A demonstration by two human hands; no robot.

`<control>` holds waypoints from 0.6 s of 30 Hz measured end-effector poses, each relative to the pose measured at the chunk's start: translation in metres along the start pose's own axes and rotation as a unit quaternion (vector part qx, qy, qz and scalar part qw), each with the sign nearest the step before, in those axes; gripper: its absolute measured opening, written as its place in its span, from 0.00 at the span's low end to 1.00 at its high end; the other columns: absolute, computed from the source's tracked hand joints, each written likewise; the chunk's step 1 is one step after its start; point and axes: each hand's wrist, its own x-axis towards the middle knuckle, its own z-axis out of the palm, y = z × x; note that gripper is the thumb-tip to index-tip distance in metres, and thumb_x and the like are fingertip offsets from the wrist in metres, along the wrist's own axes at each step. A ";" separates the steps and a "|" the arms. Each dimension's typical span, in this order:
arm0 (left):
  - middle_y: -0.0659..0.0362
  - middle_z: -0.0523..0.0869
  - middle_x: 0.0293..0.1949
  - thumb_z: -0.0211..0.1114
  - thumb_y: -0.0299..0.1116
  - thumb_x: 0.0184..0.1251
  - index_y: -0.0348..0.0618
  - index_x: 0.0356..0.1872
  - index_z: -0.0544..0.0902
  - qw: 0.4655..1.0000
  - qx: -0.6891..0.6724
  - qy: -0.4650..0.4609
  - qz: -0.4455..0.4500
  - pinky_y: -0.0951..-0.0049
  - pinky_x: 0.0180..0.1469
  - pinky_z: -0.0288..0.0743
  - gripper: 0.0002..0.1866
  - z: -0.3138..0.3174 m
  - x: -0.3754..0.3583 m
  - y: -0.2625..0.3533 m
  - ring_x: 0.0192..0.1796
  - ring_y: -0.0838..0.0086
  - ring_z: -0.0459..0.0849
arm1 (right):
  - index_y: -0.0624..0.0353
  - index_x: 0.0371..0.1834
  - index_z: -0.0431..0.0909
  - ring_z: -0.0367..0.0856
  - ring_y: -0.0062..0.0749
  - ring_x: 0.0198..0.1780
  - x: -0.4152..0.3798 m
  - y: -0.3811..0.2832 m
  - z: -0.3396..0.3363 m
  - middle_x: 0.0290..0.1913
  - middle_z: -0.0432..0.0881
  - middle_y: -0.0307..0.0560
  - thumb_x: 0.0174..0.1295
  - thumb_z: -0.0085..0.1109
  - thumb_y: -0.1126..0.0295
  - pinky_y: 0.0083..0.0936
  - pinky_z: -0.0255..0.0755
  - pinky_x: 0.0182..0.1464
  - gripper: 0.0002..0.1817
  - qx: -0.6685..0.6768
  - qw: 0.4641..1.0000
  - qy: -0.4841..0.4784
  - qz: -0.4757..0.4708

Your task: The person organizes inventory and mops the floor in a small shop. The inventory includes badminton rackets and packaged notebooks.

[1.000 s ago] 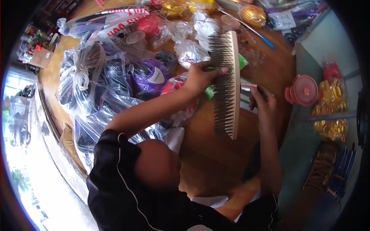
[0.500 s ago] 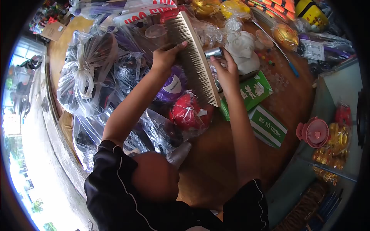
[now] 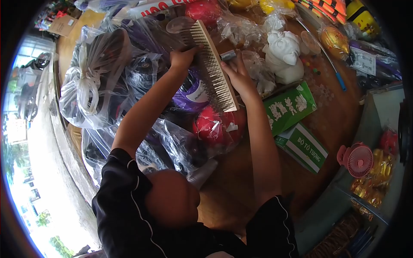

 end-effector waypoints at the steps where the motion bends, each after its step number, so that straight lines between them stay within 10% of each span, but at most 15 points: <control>1: 0.52 0.82 0.35 0.72 0.31 0.44 0.27 0.39 0.77 1.000 0.007 0.009 -0.005 0.74 0.35 0.77 0.22 0.000 0.001 -0.001 0.32 0.69 0.82 | 0.60 0.67 0.42 0.63 0.35 0.61 -0.004 -0.006 0.001 0.59 0.65 0.57 0.57 0.55 0.58 0.24 0.56 0.59 0.41 -0.014 0.999 -0.010 0.038; 6: 0.53 0.82 0.35 0.71 0.31 0.46 0.28 0.38 0.77 0.999 0.017 0.016 -0.039 0.75 0.32 0.78 0.20 -0.004 0.010 -0.012 0.31 0.70 0.82 | 0.59 0.65 0.50 0.66 0.36 0.59 -0.020 -0.019 -0.005 0.57 0.68 0.57 0.56 0.55 0.55 0.24 0.58 0.57 0.38 -0.052 0.992 -0.041 0.105; 12: 0.52 0.81 0.32 0.69 0.30 0.48 0.26 0.36 0.77 0.998 0.058 0.007 -0.021 0.75 0.30 0.79 0.18 0.003 0.021 -0.021 0.30 0.70 0.82 | 0.69 0.56 0.63 0.69 0.46 0.56 -0.054 -0.001 -0.004 0.54 0.69 0.64 0.55 0.56 0.63 0.31 0.62 0.56 0.29 -0.366 0.908 -0.063 -0.193; 18: 0.51 0.82 0.29 0.71 0.31 0.45 0.26 0.30 0.79 0.995 0.098 0.012 -0.030 0.75 0.26 0.77 0.16 0.009 0.026 -0.027 0.26 0.70 0.82 | 0.71 0.55 0.62 0.67 0.51 0.56 -0.076 0.003 -0.009 0.54 0.67 0.64 0.52 0.58 0.64 0.33 0.61 0.57 0.30 -0.383 0.902 -0.051 -0.196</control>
